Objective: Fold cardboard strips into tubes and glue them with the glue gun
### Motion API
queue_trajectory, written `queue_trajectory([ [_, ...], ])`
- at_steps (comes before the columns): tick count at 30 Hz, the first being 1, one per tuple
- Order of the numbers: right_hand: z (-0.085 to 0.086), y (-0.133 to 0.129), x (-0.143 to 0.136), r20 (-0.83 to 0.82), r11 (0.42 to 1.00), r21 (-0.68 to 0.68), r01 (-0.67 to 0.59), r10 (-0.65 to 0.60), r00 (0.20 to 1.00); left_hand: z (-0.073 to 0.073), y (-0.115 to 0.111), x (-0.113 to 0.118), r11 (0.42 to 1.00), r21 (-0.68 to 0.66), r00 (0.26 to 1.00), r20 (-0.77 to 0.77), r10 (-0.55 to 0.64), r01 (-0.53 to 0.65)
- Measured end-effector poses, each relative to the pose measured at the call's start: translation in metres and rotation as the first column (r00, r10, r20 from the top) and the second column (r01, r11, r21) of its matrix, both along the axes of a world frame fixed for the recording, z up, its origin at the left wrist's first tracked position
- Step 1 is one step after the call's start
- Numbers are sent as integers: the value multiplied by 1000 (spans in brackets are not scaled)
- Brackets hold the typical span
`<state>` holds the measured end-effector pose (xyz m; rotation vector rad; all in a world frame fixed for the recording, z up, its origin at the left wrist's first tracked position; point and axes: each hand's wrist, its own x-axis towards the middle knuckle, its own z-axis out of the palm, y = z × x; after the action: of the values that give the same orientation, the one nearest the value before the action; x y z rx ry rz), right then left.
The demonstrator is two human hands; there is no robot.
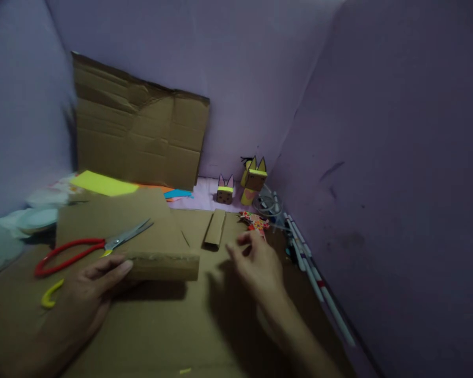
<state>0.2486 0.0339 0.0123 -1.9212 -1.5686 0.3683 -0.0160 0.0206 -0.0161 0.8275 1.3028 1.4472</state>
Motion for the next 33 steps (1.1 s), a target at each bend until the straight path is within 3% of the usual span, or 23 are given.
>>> queue_trajectory([
  [3,1,-20,-26,-314,977,-60,-203,174,933,3,-3,5,1000,-16,999,30,-24,24],
  [5,-4,-27,-40,-609,967,-62,-248,161,777,5,-5,5,999,23,997,-75,-28,30],
  [7,-9,-31,-49,-818,965,-64,-254,95,567,5,-6,4,996,84,972,-234,13,7],
  [10,-14,-31,-55,-948,947,-61,-316,44,314,5,-6,4,987,156,923,-383,31,31],
  [12,-15,-31,-56,-974,941,-50,-334,29,226,6,-6,6,981,163,909,-416,-33,110],
  [17,-20,-32,-57,-983,955,-50,-293,4,182,10,-9,14,914,129,876,-363,-317,385],
  [24,-27,-36,-59,-987,940,-16,-340,38,153,4,-10,17,833,45,819,-222,-529,551],
  [28,-27,-34,-59,-982,951,-19,-310,40,182,0,-9,16,797,68,796,-150,-586,600],
  [33,-27,-36,-61,-983,943,-5,-332,55,172,0,-9,18,805,91,807,19,-590,586],
])
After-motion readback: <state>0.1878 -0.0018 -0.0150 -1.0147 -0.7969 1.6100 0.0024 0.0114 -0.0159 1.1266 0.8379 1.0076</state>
